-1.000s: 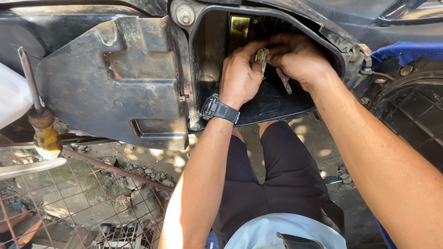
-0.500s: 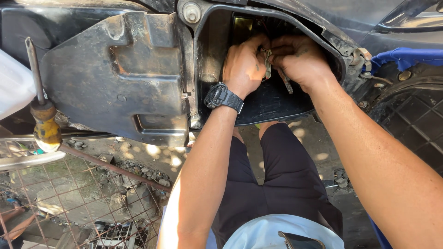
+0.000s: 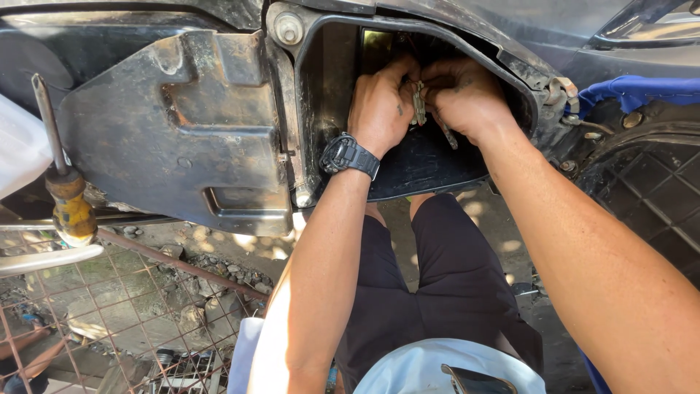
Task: The person works on the electrical system of a motorcycle, focusing on the battery compartment under the seat. They use a screwdriver to manipulate components and handle a small white plastic connector, attempting to align and insert a metal pin into it.
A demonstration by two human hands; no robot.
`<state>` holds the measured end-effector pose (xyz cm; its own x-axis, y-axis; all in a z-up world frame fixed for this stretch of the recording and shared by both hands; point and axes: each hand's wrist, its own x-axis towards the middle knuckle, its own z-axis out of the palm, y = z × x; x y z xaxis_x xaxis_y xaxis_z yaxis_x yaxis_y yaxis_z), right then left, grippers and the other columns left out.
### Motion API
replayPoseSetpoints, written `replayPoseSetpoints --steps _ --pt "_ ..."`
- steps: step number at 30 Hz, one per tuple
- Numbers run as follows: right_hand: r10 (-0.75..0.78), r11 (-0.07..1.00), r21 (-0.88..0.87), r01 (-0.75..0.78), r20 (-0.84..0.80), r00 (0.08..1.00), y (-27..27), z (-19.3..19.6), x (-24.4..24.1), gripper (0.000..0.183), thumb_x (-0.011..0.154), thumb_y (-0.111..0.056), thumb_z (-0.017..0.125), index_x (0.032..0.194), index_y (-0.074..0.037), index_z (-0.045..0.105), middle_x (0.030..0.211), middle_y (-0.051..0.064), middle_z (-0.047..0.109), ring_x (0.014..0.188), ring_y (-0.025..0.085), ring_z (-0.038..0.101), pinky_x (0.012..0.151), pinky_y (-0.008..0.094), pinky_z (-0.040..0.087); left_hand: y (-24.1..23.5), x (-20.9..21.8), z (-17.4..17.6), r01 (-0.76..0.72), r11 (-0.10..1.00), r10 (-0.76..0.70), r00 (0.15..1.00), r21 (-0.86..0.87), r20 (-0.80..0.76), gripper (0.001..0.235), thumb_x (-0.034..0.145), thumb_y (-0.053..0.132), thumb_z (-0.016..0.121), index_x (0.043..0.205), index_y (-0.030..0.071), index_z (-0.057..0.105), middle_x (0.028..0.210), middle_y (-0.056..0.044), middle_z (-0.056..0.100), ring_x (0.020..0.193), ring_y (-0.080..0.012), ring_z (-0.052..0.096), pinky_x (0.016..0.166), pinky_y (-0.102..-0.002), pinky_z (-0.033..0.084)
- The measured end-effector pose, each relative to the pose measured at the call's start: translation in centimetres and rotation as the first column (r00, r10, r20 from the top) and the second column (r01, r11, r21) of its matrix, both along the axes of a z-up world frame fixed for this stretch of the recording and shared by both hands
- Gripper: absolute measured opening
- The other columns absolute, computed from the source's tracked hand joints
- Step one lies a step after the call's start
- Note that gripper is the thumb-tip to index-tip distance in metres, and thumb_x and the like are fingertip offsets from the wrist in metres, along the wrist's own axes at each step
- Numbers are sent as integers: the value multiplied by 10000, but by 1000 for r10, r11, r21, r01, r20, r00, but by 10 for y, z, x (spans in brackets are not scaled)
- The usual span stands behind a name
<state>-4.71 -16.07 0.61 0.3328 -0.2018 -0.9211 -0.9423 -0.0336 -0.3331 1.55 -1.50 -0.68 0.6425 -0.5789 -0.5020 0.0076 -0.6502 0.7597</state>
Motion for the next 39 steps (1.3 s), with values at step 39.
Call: replayPoseSetpoints --steps 39 --pt "-292 948 100 303 -112 950 1 -4 3 246 853 56 643 984 -135 727 850 40 731 689 125 702 495 210 525 7 9 -1 41 988 -54 995 -151 -84 266 878 16 492 1039 145 660 906 -37 767 824 -312 752 711 -393 563"
